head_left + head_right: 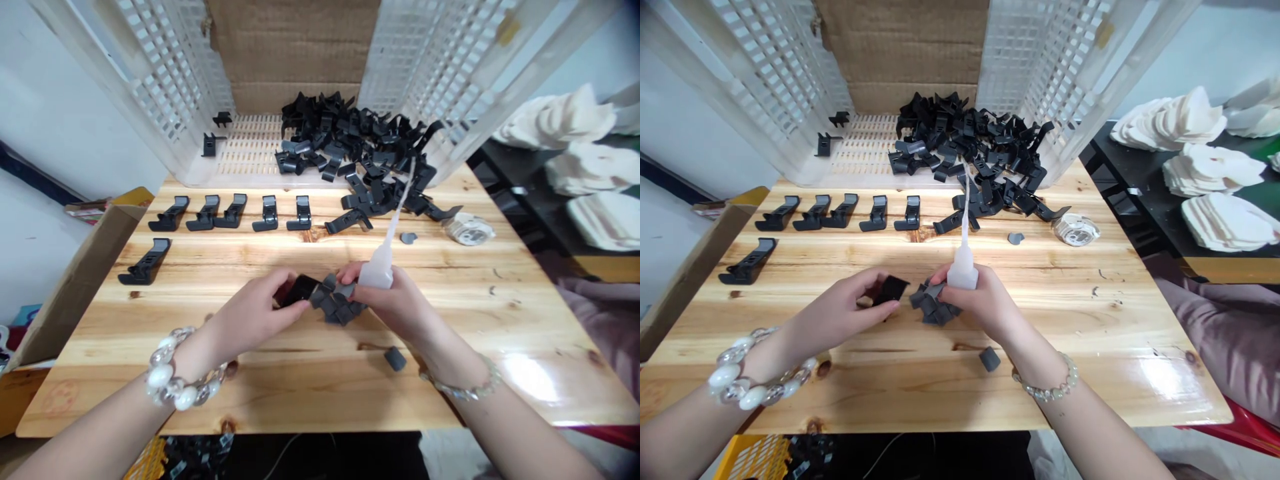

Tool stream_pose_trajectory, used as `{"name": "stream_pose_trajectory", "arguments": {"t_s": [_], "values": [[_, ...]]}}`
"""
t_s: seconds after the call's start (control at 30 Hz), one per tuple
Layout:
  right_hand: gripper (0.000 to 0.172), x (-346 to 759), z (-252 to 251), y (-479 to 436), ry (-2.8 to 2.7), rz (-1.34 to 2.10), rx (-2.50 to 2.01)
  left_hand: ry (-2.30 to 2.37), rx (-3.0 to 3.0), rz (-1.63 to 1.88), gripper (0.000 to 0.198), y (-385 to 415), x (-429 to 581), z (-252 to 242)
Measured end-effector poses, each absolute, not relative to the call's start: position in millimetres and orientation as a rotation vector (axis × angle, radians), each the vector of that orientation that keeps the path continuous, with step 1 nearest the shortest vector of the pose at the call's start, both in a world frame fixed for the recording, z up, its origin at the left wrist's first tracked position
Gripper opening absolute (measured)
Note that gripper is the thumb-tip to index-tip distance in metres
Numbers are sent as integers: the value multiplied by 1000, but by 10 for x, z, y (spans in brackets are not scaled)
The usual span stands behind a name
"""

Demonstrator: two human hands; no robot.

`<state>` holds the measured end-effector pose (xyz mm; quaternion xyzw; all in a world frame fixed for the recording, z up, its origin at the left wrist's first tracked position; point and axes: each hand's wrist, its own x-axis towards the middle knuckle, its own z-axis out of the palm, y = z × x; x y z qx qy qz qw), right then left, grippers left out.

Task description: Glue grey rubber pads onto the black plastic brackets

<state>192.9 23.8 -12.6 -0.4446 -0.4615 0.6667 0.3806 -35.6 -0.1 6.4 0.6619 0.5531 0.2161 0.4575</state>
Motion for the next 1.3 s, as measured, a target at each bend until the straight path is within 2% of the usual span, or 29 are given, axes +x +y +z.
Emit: {"name": "stream_pose_trajectory", "arguments": {"t_s": [0.13,0.37,0.5,0.77,0.93,1.03,1.13,1.3], "values": [[12,1912,-130,193,-1218,1768,-990,1204,1309,652,38,-55,-286,103],[9,1857,-80,124,-1317,1728,-985,1023,1347,622,20,-130,-214,123],[9,1834,-54,115,-1360,1672,-1017,956,1060,620,15,-147,-191,85],[12,1747,10,67,-1447,1631,-1083,770,867,538,21,-191,-148,17],[17,1742,9,38,-1366,1773,-1089,719,898,542,40,-205,-107,-18],[18,1775,17,53,-1382,1840,-1096,708,909,531,45,-211,-102,-46],[18,1796,43,74,-1447,1892,-1103,719,937,519,40,-219,-108,-37],[17,1797,85,92,-1511,1895,-1160,750,980,526,20,-223,-101,10]]}}
